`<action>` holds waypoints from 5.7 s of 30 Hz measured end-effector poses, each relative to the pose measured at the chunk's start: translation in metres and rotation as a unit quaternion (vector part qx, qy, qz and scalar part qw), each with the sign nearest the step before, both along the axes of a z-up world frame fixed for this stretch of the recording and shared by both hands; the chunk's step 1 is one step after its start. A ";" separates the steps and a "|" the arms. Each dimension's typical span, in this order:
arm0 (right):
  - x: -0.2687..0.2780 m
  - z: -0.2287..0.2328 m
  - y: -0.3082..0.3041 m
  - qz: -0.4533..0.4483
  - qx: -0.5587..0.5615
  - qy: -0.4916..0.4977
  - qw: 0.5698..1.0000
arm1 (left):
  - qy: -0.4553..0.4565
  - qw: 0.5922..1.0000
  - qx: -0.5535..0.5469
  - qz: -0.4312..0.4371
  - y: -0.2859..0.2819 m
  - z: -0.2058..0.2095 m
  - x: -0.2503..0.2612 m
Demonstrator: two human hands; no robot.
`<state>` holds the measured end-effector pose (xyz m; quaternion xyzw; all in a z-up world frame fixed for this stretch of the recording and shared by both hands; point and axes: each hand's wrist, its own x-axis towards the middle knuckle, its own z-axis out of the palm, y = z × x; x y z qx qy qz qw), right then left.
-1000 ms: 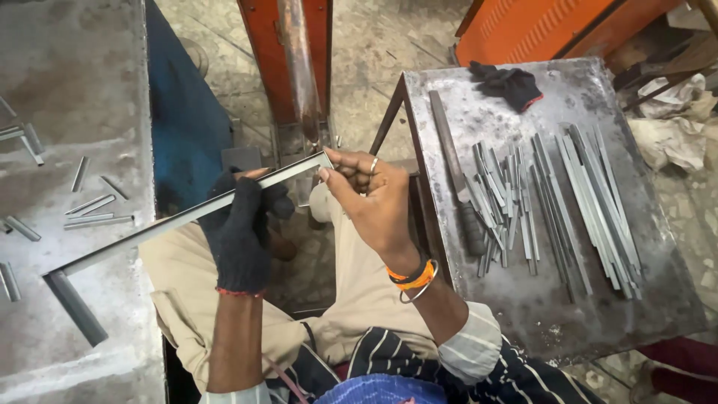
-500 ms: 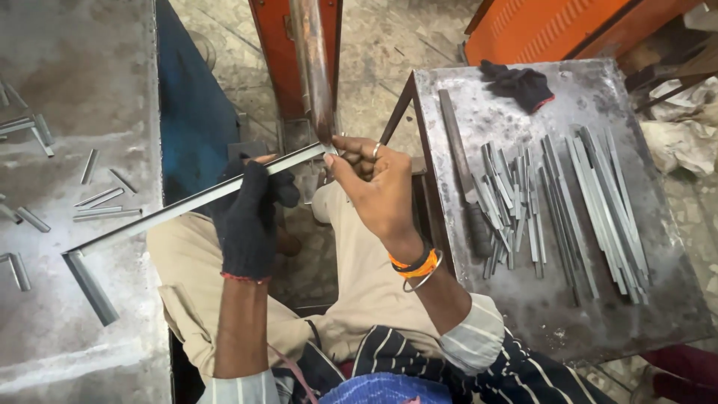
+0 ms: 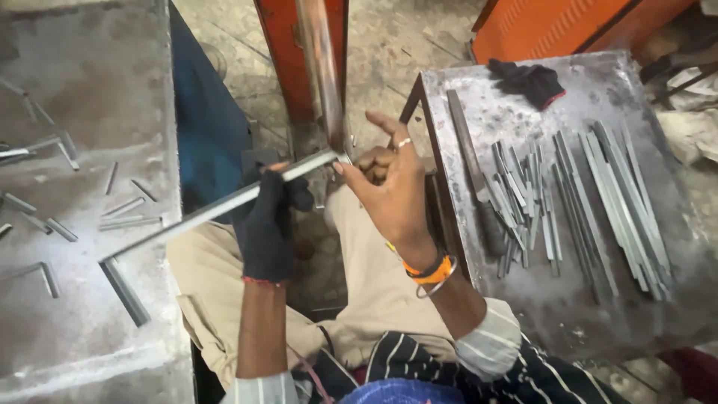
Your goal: The recorder is assembling small metal strips into rectangular frames and using a stationary spot welder to join the pieces.
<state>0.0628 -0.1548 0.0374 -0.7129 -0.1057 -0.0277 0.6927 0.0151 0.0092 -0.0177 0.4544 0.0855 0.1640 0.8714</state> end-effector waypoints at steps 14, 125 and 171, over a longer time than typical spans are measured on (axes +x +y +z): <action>-0.015 -0.048 -0.068 -0.006 0.064 -0.013 0.998 | 0.195 0.923 0.183 -0.278 -0.041 0.012 -0.029; -0.044 -0.005 -0.019 0.113 0.162 0.127 0.972 | 0.166 0.952 0.217 0.138 -0.059 0.052 -0.070; 0.077 0.037 -0.062 0.196 -0.511 -0.394 0.739 | 0.031 0.878 0.433 0.203 -0.100 0.024 -0.044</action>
